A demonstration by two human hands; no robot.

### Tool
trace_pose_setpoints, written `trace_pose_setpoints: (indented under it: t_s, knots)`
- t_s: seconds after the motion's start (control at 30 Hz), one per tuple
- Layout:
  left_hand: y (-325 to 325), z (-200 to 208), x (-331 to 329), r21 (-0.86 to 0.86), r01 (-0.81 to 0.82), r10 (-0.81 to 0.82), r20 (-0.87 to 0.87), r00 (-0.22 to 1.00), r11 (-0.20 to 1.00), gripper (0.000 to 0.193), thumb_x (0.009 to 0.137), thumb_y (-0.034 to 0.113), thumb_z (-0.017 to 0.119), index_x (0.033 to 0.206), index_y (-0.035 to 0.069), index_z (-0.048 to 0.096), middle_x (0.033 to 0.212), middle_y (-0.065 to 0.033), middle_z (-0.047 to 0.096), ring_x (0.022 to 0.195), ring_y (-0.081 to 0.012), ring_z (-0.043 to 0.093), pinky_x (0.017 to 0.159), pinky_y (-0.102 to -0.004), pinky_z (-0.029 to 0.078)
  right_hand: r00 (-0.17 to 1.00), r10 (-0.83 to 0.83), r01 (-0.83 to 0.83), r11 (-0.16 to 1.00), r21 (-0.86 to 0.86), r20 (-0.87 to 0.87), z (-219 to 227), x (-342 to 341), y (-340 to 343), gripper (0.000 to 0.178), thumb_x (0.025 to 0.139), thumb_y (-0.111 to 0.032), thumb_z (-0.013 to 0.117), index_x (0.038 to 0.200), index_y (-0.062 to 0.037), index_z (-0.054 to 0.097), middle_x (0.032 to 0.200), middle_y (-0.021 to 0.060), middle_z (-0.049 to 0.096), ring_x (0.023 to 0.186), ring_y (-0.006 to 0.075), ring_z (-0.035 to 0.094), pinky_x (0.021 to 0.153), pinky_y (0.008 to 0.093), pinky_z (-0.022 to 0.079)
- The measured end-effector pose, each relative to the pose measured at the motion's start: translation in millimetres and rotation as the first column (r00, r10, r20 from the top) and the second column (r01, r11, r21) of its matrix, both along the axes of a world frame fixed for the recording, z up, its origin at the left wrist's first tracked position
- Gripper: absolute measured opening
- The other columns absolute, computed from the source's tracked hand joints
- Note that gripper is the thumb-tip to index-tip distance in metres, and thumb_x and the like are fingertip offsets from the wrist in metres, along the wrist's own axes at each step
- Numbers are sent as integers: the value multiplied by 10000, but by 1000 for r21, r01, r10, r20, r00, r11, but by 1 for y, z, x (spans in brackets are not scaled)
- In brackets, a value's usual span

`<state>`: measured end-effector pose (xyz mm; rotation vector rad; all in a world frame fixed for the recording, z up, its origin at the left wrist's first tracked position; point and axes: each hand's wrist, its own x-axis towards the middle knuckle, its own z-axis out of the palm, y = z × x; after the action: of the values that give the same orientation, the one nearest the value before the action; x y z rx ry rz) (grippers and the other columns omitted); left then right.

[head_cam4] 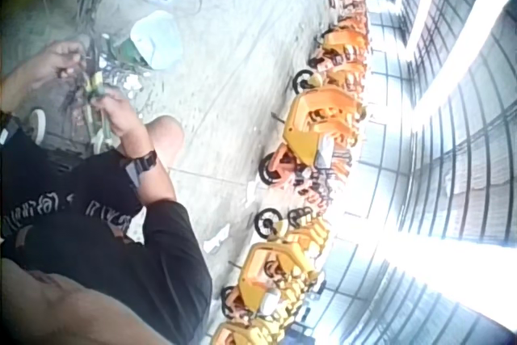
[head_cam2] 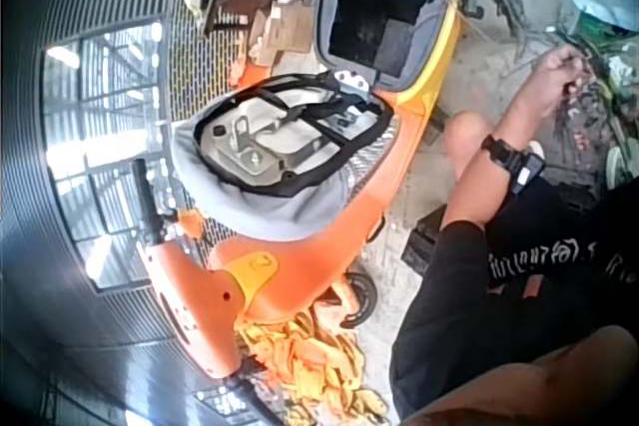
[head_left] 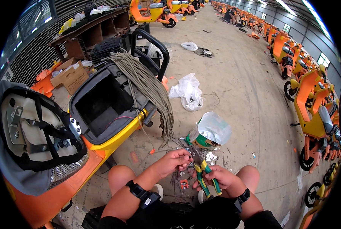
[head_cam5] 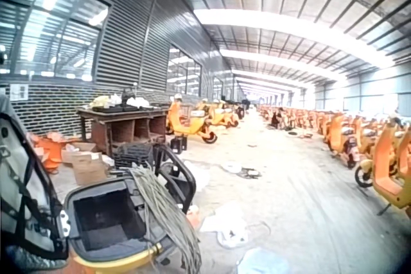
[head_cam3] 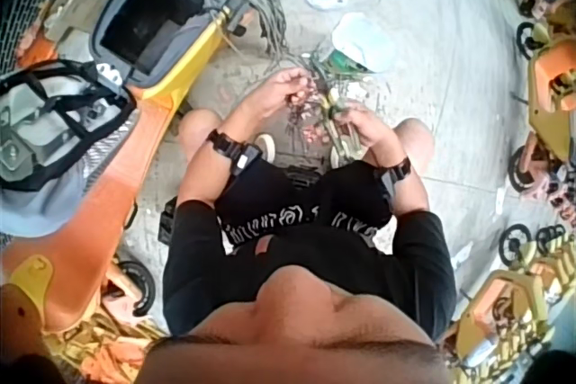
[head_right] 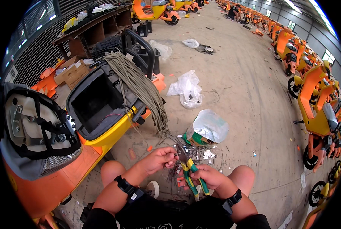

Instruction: The person handles a bundle of electrical wires, using pliers to trim them while seated on the floor next to a yellow scooter in a factory.

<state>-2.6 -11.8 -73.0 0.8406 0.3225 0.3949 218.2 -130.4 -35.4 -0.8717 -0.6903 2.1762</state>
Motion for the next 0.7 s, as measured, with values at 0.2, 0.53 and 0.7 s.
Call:
trace_pose_setpoints:
  t_s: [0.2,0.53,0.7]
  knots:
    - [-2,3,-1,-24,80,-74,181,981,997,218,978,236,553,1041,28,565,756,8,477,698,-87,443,642,-231,382,993,26,-25,1000,8,-113,2,2,-4,463,849,-157,516,1239,90,503,1169,228,594,1076,355,619,913,473,517]
    - [-5,5,-6,-12,80,-76,196,978,997,230,974,250,556,1056,36,571,778,9,490,723,-82,455,657,-219,380,960,66,-44,995,86,-274,13,-1,-6,511,866,-206,585,1275,77,471,1376,240,450,1252,460,468,1021,591,392]
    - [5,-2,7,-18,-78,79,84,993,997,195,983,196,534,1053,18,566,781,-6,492,691,-113,449,655,-247,390,996,-80,87,986,144,-49,-34,19,-5,193,866,-140,575,993,3,592,1193,138,552,1129,294,550,1018,428,419]
